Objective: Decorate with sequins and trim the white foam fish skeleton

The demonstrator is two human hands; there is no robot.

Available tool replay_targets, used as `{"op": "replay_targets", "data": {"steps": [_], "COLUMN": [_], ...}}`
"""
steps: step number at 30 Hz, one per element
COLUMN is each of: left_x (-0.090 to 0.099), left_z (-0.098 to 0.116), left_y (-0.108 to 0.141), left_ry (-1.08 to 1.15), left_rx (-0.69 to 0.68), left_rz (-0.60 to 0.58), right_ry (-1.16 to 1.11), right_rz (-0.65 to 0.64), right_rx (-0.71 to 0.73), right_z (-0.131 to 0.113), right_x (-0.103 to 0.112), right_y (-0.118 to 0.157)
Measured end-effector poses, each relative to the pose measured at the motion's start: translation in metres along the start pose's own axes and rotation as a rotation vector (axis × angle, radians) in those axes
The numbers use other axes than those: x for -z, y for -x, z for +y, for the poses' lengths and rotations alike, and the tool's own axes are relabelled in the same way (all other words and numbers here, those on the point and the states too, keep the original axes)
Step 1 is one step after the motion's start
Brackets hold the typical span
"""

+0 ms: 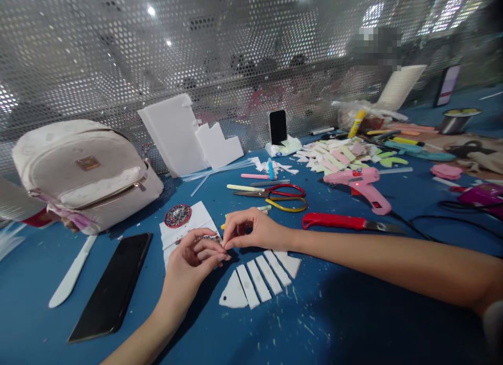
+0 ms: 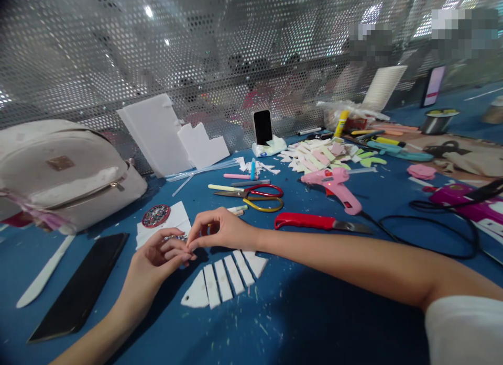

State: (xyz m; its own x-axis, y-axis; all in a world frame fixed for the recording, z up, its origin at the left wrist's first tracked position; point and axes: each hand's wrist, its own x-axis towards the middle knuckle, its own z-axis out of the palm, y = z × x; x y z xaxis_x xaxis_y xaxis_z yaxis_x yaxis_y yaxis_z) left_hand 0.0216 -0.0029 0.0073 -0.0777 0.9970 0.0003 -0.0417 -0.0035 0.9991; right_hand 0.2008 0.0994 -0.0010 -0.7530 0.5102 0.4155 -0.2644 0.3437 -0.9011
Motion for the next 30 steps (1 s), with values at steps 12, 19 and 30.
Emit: {"op": "replay_targets", "data": {"steps": [12, 19, 30], "left_x": [-0.0002, -0.0001, 0.0004], "left_z": [-0.0002, -0.0019, -0.0025], "left_y": [-0.0002, -0.0009, -0.0006], "left_ry": [0.012, 0.011, -0.001], "left_rx": [-0.006, -0.008, -0.007], "left_rz": [-0.003, -0.005, -0.011], "right_ry": [0.004, 0.017, 0.012], "right_rz": [0.007, 0.001, -0.001], "right_rx": [-0.006, -0.001, 0.010], "right_z": [0.0004, 0.0018, 0.0002], "right_x": [0.0001, -0.0001, 0.0003], "right_y": [0.0000, -0.0001, 0.0006]}}
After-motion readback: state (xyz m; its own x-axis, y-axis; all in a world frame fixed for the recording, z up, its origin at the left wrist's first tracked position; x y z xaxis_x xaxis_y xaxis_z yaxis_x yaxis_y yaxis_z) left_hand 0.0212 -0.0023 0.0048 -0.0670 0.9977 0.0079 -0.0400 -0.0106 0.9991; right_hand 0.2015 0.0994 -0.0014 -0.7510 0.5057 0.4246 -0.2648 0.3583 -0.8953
